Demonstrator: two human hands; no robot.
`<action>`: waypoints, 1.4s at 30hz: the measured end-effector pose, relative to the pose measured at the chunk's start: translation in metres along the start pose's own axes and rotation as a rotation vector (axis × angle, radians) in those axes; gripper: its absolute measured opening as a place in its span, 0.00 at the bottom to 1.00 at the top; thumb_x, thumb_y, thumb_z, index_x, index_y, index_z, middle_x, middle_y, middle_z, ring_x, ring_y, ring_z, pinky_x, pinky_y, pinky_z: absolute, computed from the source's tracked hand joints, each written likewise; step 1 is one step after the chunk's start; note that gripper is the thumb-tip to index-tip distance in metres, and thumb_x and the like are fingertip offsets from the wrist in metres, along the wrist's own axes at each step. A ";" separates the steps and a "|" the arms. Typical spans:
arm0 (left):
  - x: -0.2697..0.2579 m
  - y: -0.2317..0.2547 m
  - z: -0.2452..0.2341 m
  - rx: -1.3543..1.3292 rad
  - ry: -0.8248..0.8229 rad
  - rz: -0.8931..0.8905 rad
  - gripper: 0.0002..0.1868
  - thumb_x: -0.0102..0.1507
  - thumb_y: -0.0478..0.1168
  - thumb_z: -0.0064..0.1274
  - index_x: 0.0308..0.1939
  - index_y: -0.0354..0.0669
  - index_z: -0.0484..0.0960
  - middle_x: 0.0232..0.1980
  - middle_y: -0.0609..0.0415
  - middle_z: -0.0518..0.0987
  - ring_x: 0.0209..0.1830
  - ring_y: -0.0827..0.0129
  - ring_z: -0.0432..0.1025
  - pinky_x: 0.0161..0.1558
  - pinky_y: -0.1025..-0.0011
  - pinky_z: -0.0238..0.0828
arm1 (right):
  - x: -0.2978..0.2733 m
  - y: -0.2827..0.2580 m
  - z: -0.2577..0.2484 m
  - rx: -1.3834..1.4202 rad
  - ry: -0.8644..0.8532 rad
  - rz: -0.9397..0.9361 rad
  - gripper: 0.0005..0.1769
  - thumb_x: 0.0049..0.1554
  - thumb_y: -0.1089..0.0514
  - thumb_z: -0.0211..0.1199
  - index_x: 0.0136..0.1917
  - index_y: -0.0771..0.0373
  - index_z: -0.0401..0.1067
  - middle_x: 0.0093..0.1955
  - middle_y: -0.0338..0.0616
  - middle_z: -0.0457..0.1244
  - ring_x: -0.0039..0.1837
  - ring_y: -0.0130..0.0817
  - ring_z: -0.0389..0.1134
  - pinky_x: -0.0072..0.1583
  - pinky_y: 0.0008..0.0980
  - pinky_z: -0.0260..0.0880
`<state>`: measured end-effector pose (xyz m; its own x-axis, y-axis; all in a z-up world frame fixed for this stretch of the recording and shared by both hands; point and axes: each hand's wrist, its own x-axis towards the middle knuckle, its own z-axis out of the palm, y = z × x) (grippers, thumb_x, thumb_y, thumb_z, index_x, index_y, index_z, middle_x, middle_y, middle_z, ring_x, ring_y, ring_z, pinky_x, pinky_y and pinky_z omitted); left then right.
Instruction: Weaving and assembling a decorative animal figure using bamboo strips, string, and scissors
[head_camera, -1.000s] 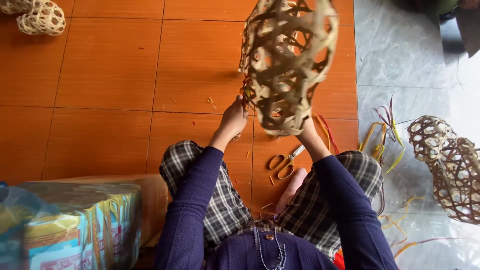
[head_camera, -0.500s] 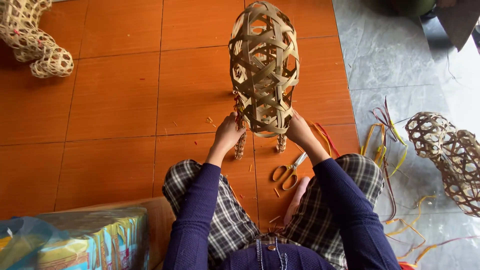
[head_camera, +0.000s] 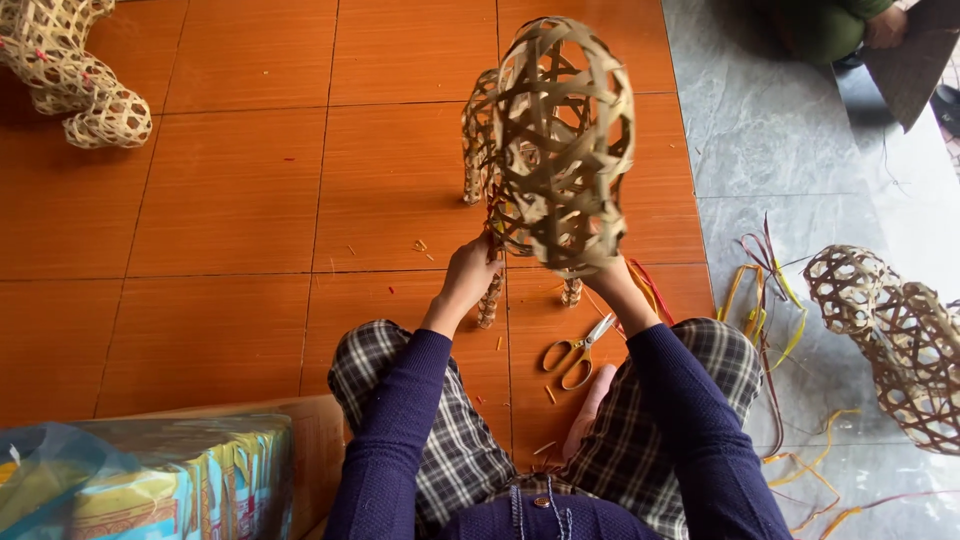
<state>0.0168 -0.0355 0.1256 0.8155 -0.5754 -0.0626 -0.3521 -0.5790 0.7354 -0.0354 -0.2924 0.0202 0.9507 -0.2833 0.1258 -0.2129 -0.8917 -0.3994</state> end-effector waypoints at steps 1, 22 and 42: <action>-0.002 0.003 0.002 -0.006 0.006 -0.002 0.18 0.61 0.31 0.53 0.53 0.25 0.72 0.45 0.33 0.79 0.45 0.44 0.77 0.47 0.56 0.73 | 0.003 0.002 0.000 -0.005 -0.002 -0.007 0.20 0.54 0.44 0.60 0.57 0.52 0.68 0.46 0.40 0.66 0.56 0.41 0.68 0.59 0.41 0.66; -0.001 0.046 -0.023 0.090 0.487 0.395 0.10 0.67 0.39 0.50 0.49 0.37 0.78 0.33 0.47 0.76 0.28 0.67 0.73 0.29 0.76 0.72 | -0.036 -0.084 0.022 0.211 -0.369 0.153 0.25 0.58 0.32 0.53 0.49 0.54 0.57 0.49 0.54 0.66 0.54 0.60 0.69 0.54 0.59 0.67; 0.033 0.058 -0.011 -0.343 0.129 0.082 0.11 0.66 0.35 0.47 0.30 0.34 0.77 0.15 0.51 0.75 0.11 0.71 0.71 0.21 0.78 0.70 | -0.028 -0.110 -0.035 0.431 -0.544 0.161 0.20 0.59 0.42 0.52 0.48 0.62 0.59 0.48 0.70 0.64 0.58 0.68 0.65 0.59 0.62 0.63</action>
<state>0.0288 -0.0817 0.1735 0.8497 -0.5218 0.0757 -0.2624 -0.2938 0.9191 -0.0462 -0.1987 0.0928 0.9165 -0.0839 -0.3911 -0.3592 -0.6028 -0.7124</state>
